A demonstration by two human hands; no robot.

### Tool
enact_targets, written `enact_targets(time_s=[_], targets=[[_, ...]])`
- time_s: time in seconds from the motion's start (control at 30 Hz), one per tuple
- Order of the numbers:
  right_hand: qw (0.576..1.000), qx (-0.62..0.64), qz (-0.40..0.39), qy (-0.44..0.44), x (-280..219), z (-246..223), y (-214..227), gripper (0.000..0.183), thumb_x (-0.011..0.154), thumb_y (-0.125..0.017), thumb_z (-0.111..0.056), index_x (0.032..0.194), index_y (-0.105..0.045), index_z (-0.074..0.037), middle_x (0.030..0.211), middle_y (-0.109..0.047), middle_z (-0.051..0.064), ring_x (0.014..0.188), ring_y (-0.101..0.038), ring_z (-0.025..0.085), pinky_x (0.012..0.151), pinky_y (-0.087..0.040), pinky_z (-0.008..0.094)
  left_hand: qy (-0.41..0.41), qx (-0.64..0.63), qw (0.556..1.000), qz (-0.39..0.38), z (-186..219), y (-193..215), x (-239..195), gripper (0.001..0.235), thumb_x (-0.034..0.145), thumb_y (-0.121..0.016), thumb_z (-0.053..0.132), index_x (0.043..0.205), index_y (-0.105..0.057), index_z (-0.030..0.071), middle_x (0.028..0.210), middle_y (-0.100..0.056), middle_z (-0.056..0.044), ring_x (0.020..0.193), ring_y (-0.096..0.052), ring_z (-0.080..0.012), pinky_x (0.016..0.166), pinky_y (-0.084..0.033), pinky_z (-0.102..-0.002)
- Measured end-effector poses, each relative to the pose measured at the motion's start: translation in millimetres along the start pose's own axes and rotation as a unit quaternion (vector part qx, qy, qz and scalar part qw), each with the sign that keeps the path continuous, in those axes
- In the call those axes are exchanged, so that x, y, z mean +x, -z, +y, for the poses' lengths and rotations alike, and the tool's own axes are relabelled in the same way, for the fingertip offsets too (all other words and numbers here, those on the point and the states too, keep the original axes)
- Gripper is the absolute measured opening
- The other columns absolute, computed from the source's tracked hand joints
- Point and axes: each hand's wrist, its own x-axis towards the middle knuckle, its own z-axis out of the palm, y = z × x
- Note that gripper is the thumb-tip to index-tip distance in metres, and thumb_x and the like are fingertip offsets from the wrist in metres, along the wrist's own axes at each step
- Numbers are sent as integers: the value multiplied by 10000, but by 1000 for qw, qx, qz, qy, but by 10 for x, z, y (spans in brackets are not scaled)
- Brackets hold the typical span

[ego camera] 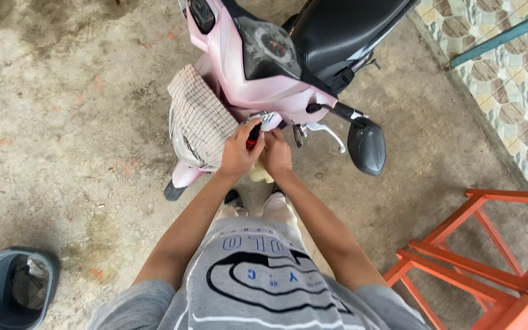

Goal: The person cleans a pink and black motorcycle using a spray bottle and a yellow cloth. They wipe the handlebars, mirrors, dashboard, seat, rear suspension, and footrests. The person moves around the vehicle to access different parts, spraying the cleaner and wiping the surfaces systematically.

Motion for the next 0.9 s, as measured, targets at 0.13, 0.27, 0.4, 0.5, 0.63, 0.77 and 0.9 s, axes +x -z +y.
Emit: enact_targets(time_s=[0.13, 0.27, 0.4, 0.5, 0.63, 0.77, 0.9], targets=[[994, 68, 71, 57, -395, -6, -27, 376, 819, -739, -25, 1192, -694, -22, 1117, -644, 196, 964, -660, 404, 835, -552, 455, 13, 20, 1000, 17, -62, 132, 5, 434, 955, -724, 109, 1357, -560, 86, 1076, -692, -202, 880, -712, -404, 751, -591, -446], [987, 123, 98, 20, -646, 39, 170, 326, 868, -734, -37, 1193, -721, -32, 1098, -675, 178, 975, -686, 360, 878, -570, 425, 43, 39, 998, 28, -196, 318, -62, 436, 964, -725, 93, 1367, -559, 86, 1027, -681, -188, 834, -708, -378, 722, -586, -433], [988, 121, 93, -18, -601, 20, 371, 304, 883, -741, -60, 1183, -718, -22, 1087, -667, 184, 958, -692, 334, 856, -572, 407, 31, 33, 998, 49, -272, 400, -14, 436, 967, -727, 90, 1364, -549, 92, 1035, -682, -180, 820, -720, -344, 698, -597, -401], [987, 119, 109, -11, -533, -82, 443, 301, 886, -753, -62, 1182, -726, -16, 1072, -667, 178, 964, -688, 327, 864, -565, 405, 43, 43, 997, 38, -274, 422, -5, 449, 952, -733, 85, 1365, -558, 82, 969, -667, -167, 762, -702, -340, 672, -577, -420], [984, 141, 108, -4, -422, -238, 493, 311, 896, -755, -62, 1202, -722, -10, 1078, -657, 169, 966, -684, 303, 865, -561, 389, 42, 33, 998, 29, -319, 406, 19, 445, 958, -727, 77, 1365, -550, 81, 1014, -679, -174, 782, -705, -338, 682, -583, -412], [977, 182, 107, 16, -265, -421, 516, 309, 905, -763, -77, 1202, -713, -8, 1103, -665, 161, 986, -692, 286, 862, -561, 374, 45, 60, 995, 58, -374, 408, 222, 443, 955, -732, 75, 1360, -553, 91, 1040, -686, -166, 845, -721, -358, 730, -600, -423], [974, 198, 91, 56, -35, -524, 556, 308, 922, -773, -88, 1211, -706, -3, 1076, -662, 147, 977, -683, 277, 866, -555, 367, 34, 118, 987, 104, -604, 463, 800, 459, 948, -732, 95, 1368, -550, 123, 1126, -694, -181, 892, -713, -403, 748, -603, -437]])
